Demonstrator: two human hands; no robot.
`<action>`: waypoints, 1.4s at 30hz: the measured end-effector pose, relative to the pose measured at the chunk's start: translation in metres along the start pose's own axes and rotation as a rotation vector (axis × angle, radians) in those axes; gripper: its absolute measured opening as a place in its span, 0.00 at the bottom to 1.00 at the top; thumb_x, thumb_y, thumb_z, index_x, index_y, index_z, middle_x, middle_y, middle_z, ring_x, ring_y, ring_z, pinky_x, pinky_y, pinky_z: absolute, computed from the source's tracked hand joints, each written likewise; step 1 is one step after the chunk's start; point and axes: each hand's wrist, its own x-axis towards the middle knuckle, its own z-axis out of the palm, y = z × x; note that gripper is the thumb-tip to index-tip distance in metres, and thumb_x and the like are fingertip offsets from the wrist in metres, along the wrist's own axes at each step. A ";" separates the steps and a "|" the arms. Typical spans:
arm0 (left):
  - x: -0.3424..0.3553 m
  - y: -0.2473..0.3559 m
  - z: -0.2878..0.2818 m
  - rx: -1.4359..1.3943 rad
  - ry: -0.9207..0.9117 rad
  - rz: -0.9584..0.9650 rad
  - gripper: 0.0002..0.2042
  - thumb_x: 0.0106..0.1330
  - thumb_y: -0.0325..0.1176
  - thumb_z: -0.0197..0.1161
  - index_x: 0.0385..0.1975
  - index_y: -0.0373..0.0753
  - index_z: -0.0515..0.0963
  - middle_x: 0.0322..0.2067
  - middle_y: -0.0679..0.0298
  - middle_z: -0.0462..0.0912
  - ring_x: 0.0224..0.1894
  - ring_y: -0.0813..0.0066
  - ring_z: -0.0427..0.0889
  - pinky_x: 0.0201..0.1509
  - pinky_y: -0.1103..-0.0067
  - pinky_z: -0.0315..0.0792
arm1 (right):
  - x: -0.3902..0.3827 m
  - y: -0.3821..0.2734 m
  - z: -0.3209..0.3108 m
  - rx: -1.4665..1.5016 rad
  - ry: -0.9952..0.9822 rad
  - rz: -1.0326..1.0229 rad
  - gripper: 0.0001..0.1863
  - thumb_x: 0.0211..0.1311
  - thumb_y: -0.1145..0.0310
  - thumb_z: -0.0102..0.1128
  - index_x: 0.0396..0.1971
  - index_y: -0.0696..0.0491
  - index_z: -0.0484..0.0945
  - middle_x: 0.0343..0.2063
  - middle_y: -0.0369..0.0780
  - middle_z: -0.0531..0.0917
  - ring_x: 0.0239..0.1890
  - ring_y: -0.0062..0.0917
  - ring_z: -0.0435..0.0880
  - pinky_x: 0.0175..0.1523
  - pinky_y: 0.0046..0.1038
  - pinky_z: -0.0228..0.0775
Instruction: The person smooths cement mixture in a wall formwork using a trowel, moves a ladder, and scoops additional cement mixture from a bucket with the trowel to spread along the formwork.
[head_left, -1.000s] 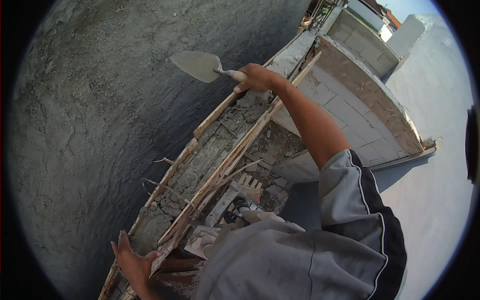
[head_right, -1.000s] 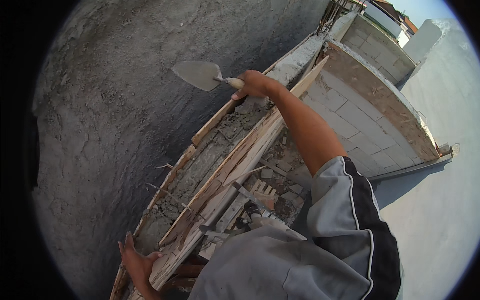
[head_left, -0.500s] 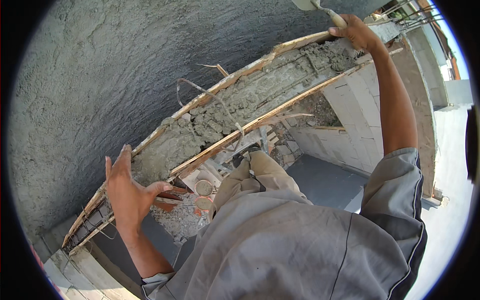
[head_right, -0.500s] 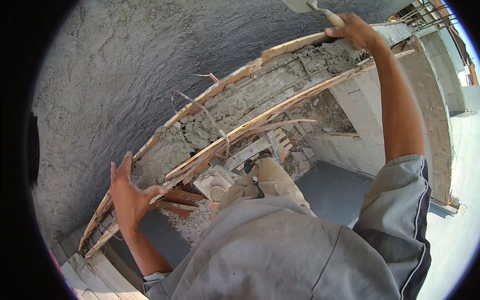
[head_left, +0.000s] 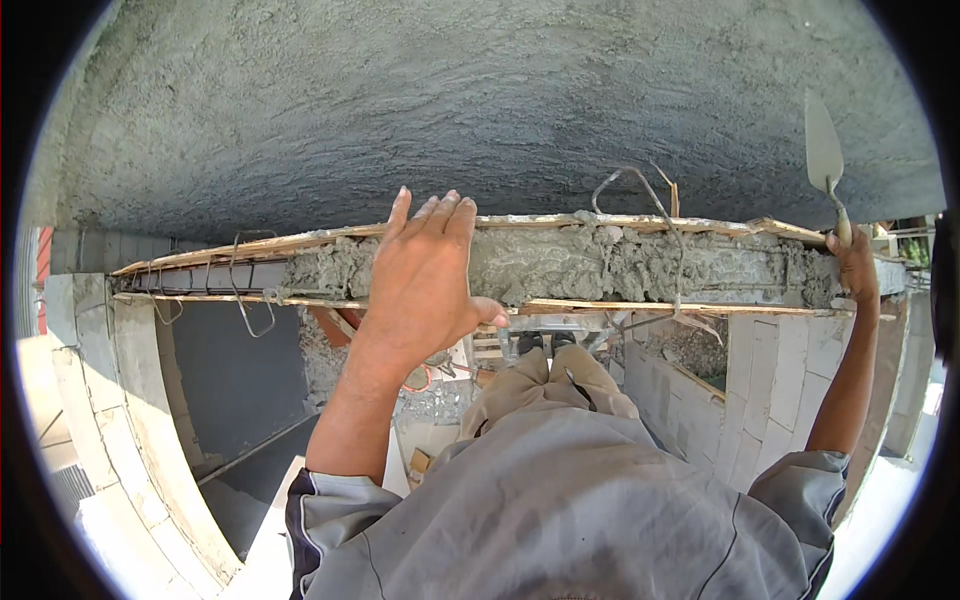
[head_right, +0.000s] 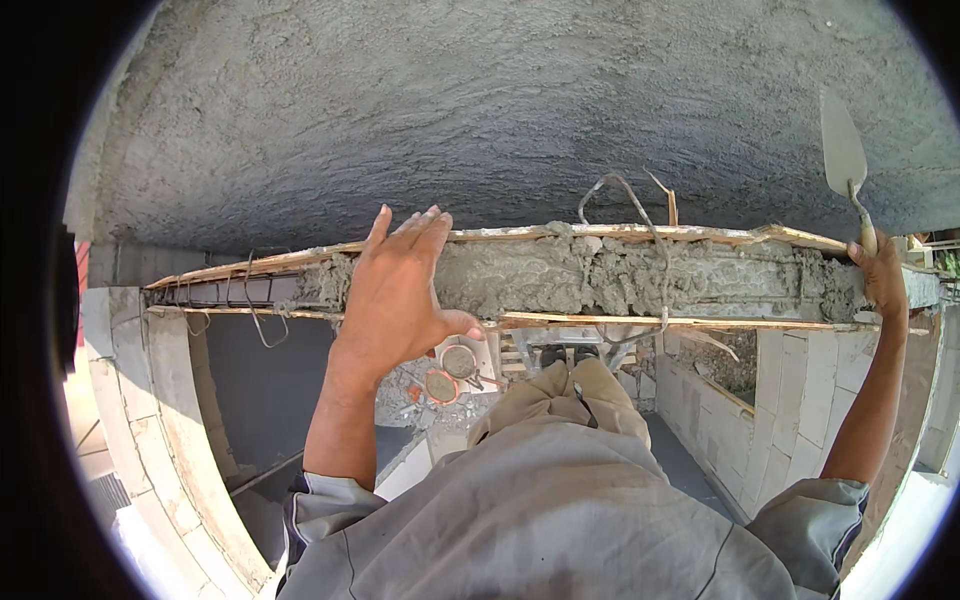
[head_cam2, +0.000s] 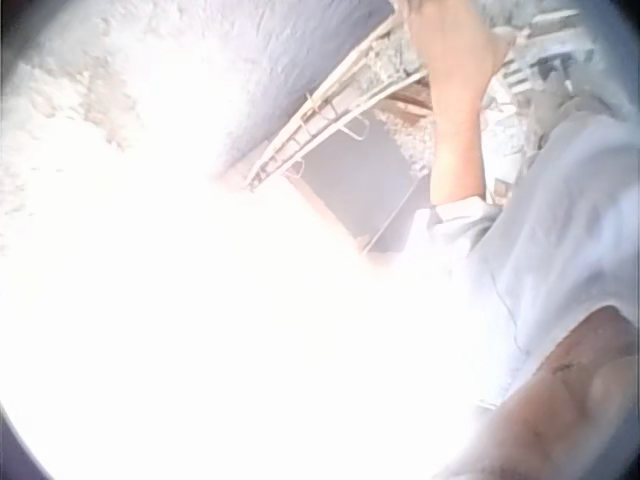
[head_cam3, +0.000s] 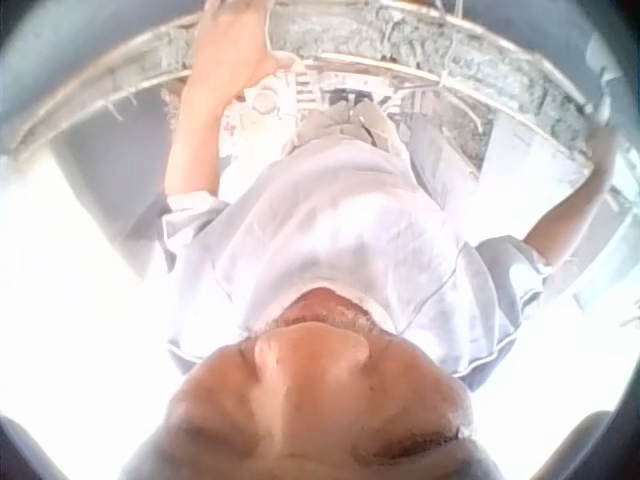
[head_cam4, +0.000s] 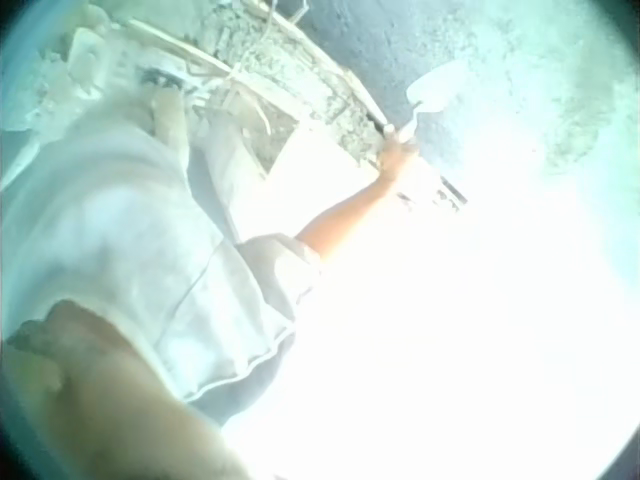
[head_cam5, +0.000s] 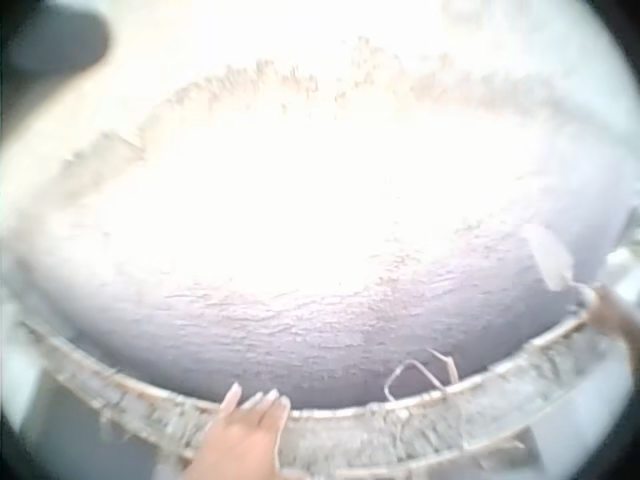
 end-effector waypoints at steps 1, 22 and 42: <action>-0.001 0.001 0.000 0.018 0.022 -0.040 0.54 0.29 0.46 0.85 0.63 0.28 0.69 0.61 0.45 0.75 0.68 0.54 0.71 0.79 0.59 0.50 | 0.001 -0.002 0.000 0.027 -0.035 0.013 0.26 0.59 0.48 0.72 0.35 0.58 0.75 0.26 0.33 0.71 0.32 0.22 0.65 0.39 0.27 0.62; -0.173 -0.011 0.197 -0.789 0.372 -0.773 0.19 0.56 0.32 0.74 0.45 0.30 0.80 0.40 0.50 0.85 0.45 0.60 0.84 0.50 0.70 0.77 | 0.001 -0.022 -0.002 -0.043 -0.044 0.022 0.24 0.63 0.52 0.69 0.39 0.60 0.75 0.28 0.35 0.73 0.31 0.23 0.67 0.37 0.31 0.64; -0.145 -0.083 0.056 0.084 0.644 -0.601 0.52 0.47 0.38 0.81 0.73 0.41 0.57 0.72 0.55 0.60 0.75 0.54 0.57 0.78 0.55 0.45 | 0.008 -0.001 -0.012 -0.234 -0.102 0.041 0.20 0.68 0.58 0.63 0.41 0.62 0.73 0.30 0.38 0.69 0.33 0.25 0.64 0.41 0.32 0.64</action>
